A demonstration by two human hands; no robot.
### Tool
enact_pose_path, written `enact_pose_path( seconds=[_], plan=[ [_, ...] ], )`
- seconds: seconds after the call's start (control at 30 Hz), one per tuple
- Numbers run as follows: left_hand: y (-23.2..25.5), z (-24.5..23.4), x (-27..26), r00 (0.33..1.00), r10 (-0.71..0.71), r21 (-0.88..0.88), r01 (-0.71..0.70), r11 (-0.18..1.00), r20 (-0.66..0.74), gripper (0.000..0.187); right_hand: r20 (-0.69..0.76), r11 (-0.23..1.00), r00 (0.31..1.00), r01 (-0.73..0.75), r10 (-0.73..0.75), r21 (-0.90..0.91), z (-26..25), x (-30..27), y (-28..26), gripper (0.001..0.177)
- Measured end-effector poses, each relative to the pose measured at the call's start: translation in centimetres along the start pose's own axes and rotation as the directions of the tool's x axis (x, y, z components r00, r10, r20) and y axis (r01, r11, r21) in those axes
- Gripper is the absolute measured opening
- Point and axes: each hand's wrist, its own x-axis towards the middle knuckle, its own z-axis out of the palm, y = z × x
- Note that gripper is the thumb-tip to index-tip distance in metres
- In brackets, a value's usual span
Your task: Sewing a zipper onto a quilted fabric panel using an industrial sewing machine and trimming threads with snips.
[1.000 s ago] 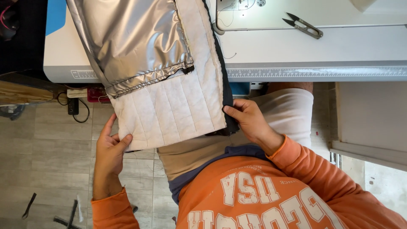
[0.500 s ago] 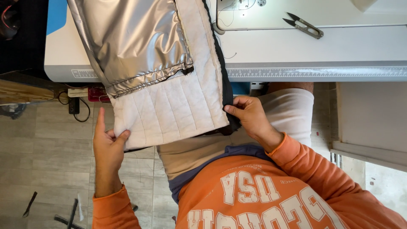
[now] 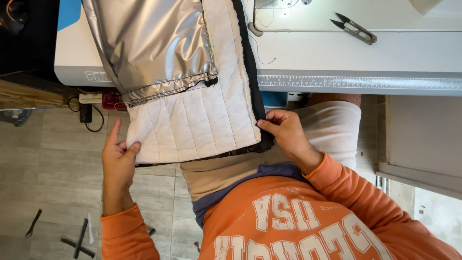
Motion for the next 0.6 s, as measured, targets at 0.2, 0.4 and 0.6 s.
enact_pose_path(
  seconds=[0.2,0.4,0.6],
  plan=[
    [-1.3,0.6,-0.2,1.000,0.001,-0.046,-0.002,0.999,-0.006,0.073,-0.015,1.000,1.000,-0.007,0.007,-0.003,0.0,-0.1,0.8,0.020],
    [-0.3,2.0,-1.8,1.000,-0.013,-0.080,0.014,0.997,0.006,0.083,-0.040,1.000,0.999,-0.013,0.014,0.025,0.5,-0.2,0.8,0.020],
    [4.0,3.5,-3.4,0.995,-0.092,-0.045,0.093,0.995,0.028,0.118,-0.020,1.000,1.000,-0.013,0.014,0.007,0.1,-0.1,1.1,0.016]
  ],
)
